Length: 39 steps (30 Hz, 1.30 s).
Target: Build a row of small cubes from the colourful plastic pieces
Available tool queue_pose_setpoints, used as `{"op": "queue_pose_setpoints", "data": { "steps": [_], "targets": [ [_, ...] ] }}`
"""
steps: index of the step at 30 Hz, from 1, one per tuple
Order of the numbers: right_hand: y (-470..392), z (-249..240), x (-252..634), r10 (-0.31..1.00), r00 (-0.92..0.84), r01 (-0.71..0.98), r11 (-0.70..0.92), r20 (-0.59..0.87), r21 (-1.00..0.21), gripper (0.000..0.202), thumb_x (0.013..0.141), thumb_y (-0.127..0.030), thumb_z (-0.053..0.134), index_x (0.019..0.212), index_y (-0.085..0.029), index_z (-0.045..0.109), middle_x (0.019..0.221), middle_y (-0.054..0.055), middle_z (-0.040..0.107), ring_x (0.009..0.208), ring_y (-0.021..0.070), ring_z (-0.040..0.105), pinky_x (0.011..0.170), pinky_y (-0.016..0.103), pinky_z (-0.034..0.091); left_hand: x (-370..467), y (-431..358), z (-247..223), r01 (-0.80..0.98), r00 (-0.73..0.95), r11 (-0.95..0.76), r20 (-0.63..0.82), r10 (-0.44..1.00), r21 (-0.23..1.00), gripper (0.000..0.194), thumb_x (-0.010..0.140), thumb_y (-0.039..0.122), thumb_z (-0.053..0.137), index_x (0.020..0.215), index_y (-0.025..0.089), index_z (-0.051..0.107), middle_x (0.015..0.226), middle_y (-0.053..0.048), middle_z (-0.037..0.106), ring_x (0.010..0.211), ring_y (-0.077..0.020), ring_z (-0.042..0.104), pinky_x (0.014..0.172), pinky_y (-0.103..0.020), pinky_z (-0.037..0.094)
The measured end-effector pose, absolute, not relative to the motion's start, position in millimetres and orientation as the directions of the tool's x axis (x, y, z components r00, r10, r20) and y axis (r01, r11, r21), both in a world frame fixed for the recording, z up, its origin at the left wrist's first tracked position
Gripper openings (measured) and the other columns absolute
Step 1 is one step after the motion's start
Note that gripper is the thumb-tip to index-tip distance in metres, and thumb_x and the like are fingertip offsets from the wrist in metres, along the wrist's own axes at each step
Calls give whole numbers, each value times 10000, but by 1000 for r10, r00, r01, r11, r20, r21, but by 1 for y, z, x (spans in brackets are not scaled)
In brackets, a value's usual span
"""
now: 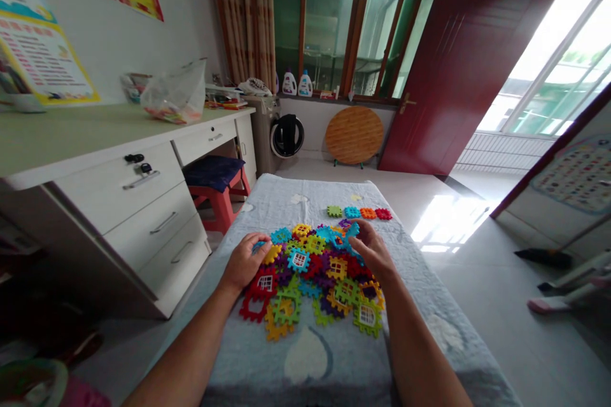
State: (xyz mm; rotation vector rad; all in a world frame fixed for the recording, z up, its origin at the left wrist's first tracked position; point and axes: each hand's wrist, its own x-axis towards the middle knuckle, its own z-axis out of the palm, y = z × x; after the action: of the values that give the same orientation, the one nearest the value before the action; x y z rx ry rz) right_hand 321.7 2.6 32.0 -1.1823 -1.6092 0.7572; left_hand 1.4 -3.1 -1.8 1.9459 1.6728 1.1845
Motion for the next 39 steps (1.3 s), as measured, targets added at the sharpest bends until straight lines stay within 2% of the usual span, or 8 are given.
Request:
{"op": "queue_pose_setpoints", "data": {
  "steps": [5,15,21,26,29,32,36,39],
  "targets": [
    [4,31,318,952,-8,362,289,307,-886,479,737,-358,587,1182,-222,474,976,39,610,705,127,596,643,276,509,3,-4,-1,669,-36,-261,380,924,696,286,824,410,465,903,188,627,1004,-50,642,1002,-204,579,948,-342,428],
    [-7,32,309,886,-410,248,336,216,-909,573,729,-368,650,1254,-244,458,1034,53,636,868,165,619,766,321,510,1,-2,-4,658,-65,-253,388,919,709,284,823,415,472,899,188,624,1010,-51,639,1015,-204,576,963,-339,421],
    [-7,34,300,924,-291,496,368,248,-787,606,670,-383,713,1220,-229,508,1042,57,641,914,192,602,863,388,459,0,2,-10,642,-46,-242,351,935,728,323,798,453,485,907,187,633,1071,-69,618,1078,-220,547,1014,-363,384],
    [1,34,302,911,-189,557,408,368,-724,342,786,-407,583,1077,-227,599,1032,49,665,971,202,593,905,384,429,2,-1,-6,644,-26,-253,351,936,722,321,795,455,485,902,197,642,1056,-58,631,1056,-218,567,1003,-359,402],
    [10,29,321,907,26,626,313,420,-714,305,850,-417,462,1003,-214,630,1014,58,670,974,209,590,910,383,423,2,-1,-5,643,-27,-251,349,937,723,330,798,463,482,907,197,644,1067,-58,634,1065,-220,566,1000,-361,407],
    [19,20,340,917,134,678,192,376,-709,350,865,-386,387,1041,-202,628,1057,80,664,1014,227,583,927,400,414,1,0,-6,643,-13,-245,331,944,725,340,799,473,482,917,195,639,1070,-63,634,1062,-223,567,998,-369,408],
    [27,10,343,946,81,707,168,315,-687,377,838,-335,395,1124,-202,603,1125,82,647,1067,223,569,950,387,408,0,1,-8,645,-10,-243,325,946,725,337,798,471,486,921,195,635,1077,-65,628,1070,-225,562,1004,-376,401],
    [26,12,334,969,-8,723,177,247,-668,362,801,-303,450,1110,-207,613,1059,66,671,996,218,598,904,370,433,0,0,-7,644,-16,-239,325,945,727,340,796,477,487,918,196,636,1087,-68,624,1083,-229,556,1012,-383,394]
  ]
}}
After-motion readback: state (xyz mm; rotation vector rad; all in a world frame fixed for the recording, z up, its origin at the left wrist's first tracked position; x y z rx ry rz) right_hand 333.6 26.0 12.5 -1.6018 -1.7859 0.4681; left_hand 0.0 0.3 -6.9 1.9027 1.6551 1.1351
